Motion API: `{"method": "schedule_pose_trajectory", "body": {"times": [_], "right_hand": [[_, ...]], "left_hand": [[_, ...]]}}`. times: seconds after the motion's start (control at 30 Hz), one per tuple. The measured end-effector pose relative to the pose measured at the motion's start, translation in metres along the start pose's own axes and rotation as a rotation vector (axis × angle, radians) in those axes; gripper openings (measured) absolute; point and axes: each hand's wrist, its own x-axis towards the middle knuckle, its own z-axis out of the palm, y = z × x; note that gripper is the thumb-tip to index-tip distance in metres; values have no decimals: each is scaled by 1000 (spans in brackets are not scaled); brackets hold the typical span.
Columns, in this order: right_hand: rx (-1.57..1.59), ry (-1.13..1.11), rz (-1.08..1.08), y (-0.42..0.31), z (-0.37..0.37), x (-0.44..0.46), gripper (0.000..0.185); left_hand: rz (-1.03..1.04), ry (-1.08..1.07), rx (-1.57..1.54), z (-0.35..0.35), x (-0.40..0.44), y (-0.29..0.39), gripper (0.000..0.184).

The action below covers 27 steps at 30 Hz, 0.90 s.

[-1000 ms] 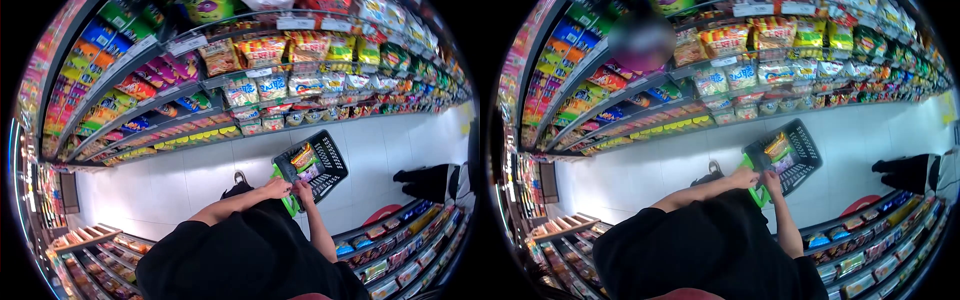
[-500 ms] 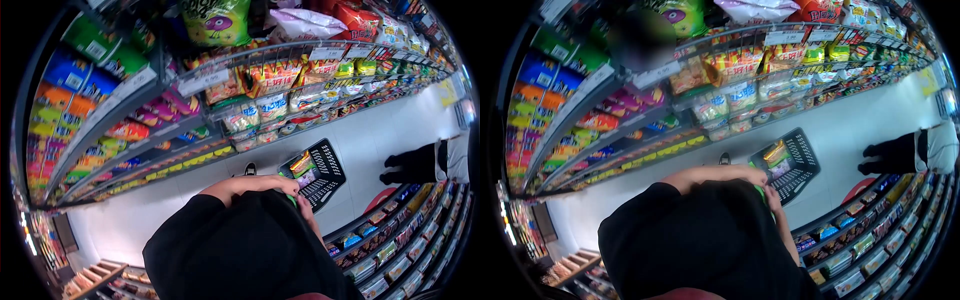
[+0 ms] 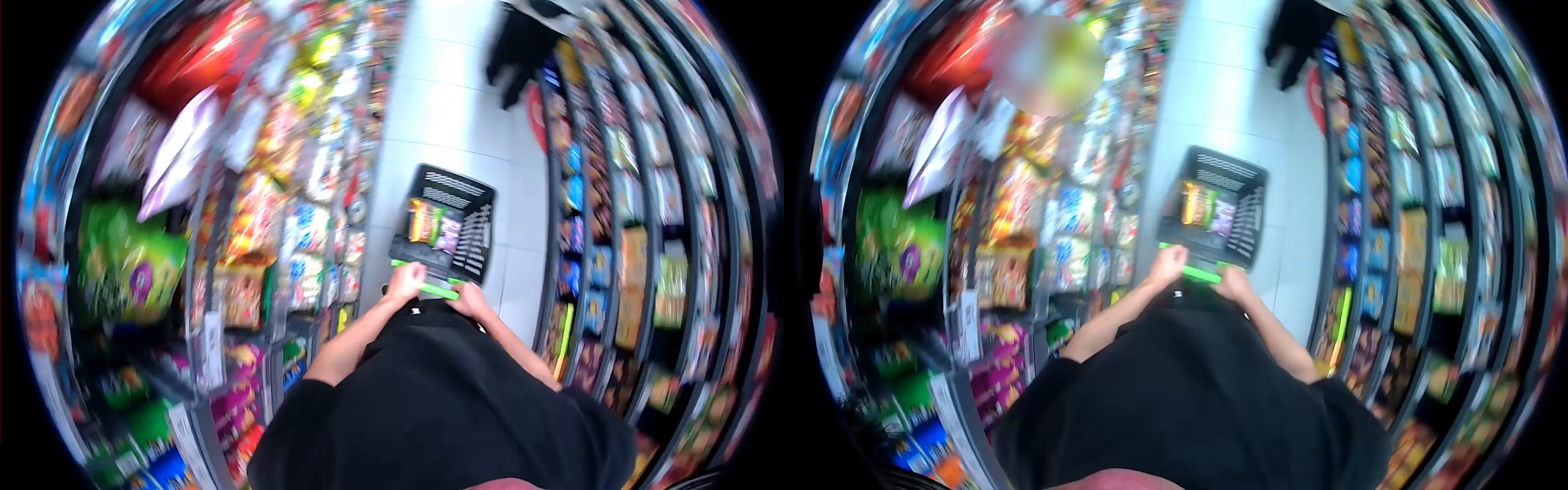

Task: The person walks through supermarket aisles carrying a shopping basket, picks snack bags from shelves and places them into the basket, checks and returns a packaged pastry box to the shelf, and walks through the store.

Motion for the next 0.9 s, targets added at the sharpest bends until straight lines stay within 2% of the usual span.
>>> {"method": "schedule_pose_trajectory", "body": {"times": [0.07, 0.1, 0.13, 0.2, 0.27, 0.33, 0.47, 0.5, 0.53, 0.6, 0.67, 0.73, 0.77, 0.83, 0.9], "right_hand": [[40, 52, -127, 3, 3, 5, 28], [102, -6, -146, 8, 6, 9, 30], [110, -89, -46, 5, 0, 8, 31], [148, -2, -6, 12, 5, -5, 28], [153, 61, 64, 19, -1, -41, 26], [169, 120, 137, 29, 5, -88, 22], [318, 95, 249, 40, 39, -193, 24], [338, 114, 306, 41, 56, -217, 24], [371, 154, 357, 46, 82, -235, 24], [466, 268, 471, 48, 127, -271, 18], [396, 351, 526, 16, 115, -329, 18], [480, 456, 666, -4, 153, -356, 19], [513, 496, 719, -20, 168, -368, 19], [654, 618, 963, -50, 192, -383, 21], [655, 742, 1144, -69, 225, -383, 30]], "left_hand": [[-75, 71, 4, -2, 3, 10, 25], [-19, 97, 18, 1, 5, 7, 27], [39, 121, 27, 6, 9, 3, 29], [55, 11, 67, 9, 8, 11, 27], [184, -117, -27, 32, -2, 3, 27], [251, -355, -116, 54, -31, 5, 25], [354, -715, 56, 85, -105, 22, 27], [386, -860, 21, 96, -118, 12, 27], [534, -1007, 96, 102, -126, 23, 29], [551, -1243, 147, 118, -146, 24, 31], [606, -1422, 285, 132, -165, 47, 29], [724, -1578, 185, 151, -184, 54, 28], [741, -1684, 270, 159, -193, 56, 28], [818, -1805, 350, 178, -207, 60, 28], [890, -1880, 434, 203, -226, 62, 28]]}}
